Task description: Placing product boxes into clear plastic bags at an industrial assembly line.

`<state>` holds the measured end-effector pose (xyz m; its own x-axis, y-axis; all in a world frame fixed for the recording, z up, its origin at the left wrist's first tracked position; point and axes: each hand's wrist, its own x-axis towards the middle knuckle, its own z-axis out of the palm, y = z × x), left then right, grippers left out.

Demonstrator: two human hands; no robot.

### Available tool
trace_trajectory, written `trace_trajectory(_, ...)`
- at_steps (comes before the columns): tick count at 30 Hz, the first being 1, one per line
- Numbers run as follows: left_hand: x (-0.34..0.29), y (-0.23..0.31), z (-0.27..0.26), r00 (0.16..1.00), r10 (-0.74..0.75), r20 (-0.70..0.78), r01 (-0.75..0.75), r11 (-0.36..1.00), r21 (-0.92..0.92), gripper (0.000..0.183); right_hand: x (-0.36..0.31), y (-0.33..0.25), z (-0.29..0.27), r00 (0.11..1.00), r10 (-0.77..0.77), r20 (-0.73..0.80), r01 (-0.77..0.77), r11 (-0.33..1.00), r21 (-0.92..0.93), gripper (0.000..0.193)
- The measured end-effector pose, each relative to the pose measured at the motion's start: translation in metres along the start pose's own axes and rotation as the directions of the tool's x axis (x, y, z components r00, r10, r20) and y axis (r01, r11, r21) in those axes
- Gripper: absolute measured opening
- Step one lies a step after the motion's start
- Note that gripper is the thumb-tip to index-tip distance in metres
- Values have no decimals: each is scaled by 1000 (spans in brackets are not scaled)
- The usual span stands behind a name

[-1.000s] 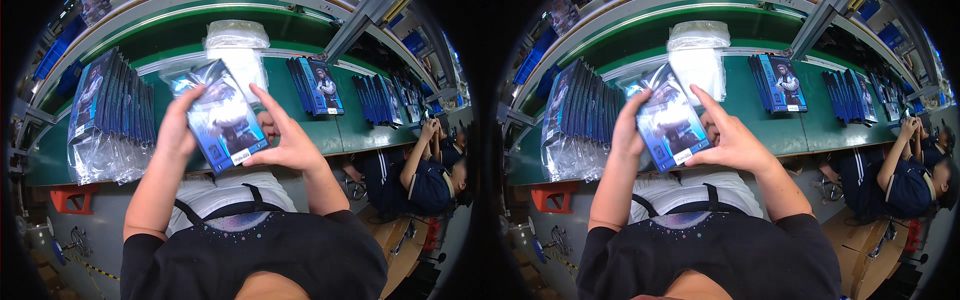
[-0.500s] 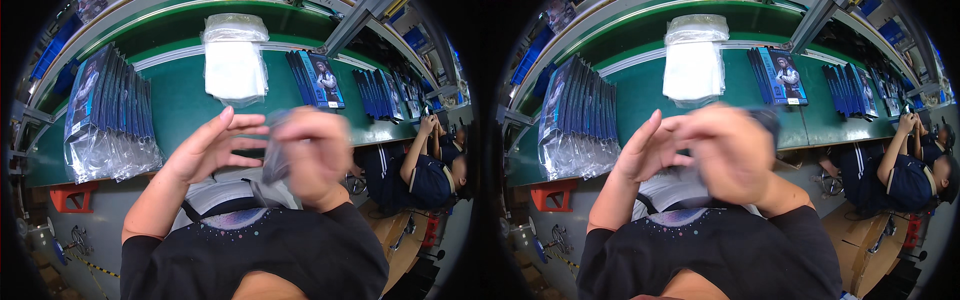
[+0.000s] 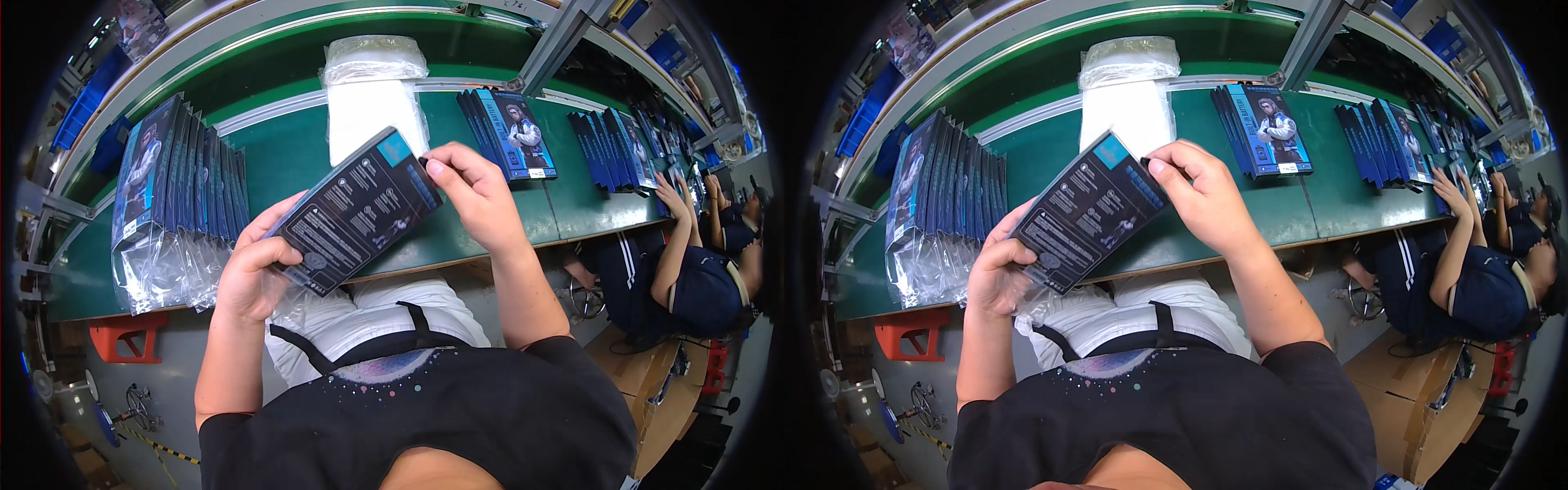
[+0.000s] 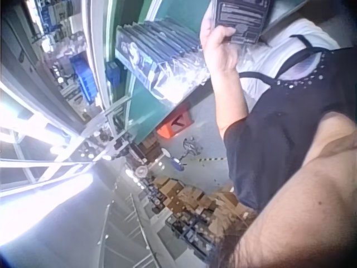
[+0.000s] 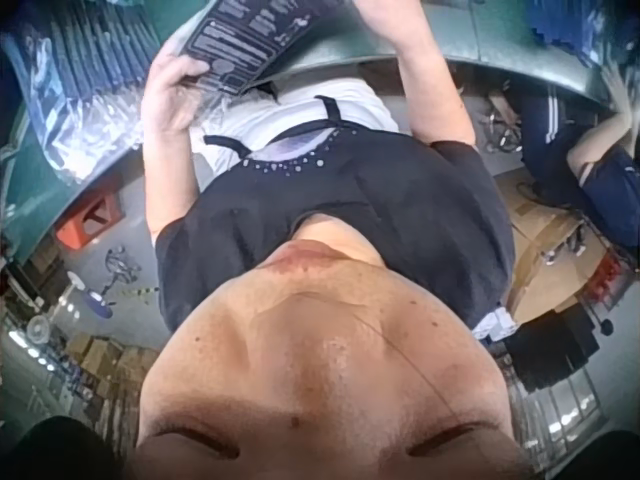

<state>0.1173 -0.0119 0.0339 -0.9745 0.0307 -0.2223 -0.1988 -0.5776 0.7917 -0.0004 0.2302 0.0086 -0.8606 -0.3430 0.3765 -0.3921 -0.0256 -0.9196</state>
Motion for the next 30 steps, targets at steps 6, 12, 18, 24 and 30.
trace_trajectory(6, -34, 51, 35, 960, 250, -130, -131, 804, 580, 59, 2, -19, 12, 975, -219, -40, 203, 949, -242, 6)
trace_trajectory(12, -64, 105, 27, 191, 966, 174, -592, -28, 805, 50, 6, -18, 7, 976, -162, -144, 147, 983, -111, 15)
trace_trajectory(18, -20, 105, -26, 421, 818, 393, 89, -468, 879, 32, -1, -8, -2, 991, -85, -108, 73, 991, -109, 13)
trace_trajectory(24, -23, 110, -20, 532, 802, 270, 273, -465, 842, 31, 10, -12, -27, 983, -75, -169, 45, 984, -171, 13)
trace_trajectory(30, -34, 94, 19, 367, 816, 446, 108, -514, 851, 19, 42, 6, -78, 869, -223, -441, -40, 858, -512, 52)
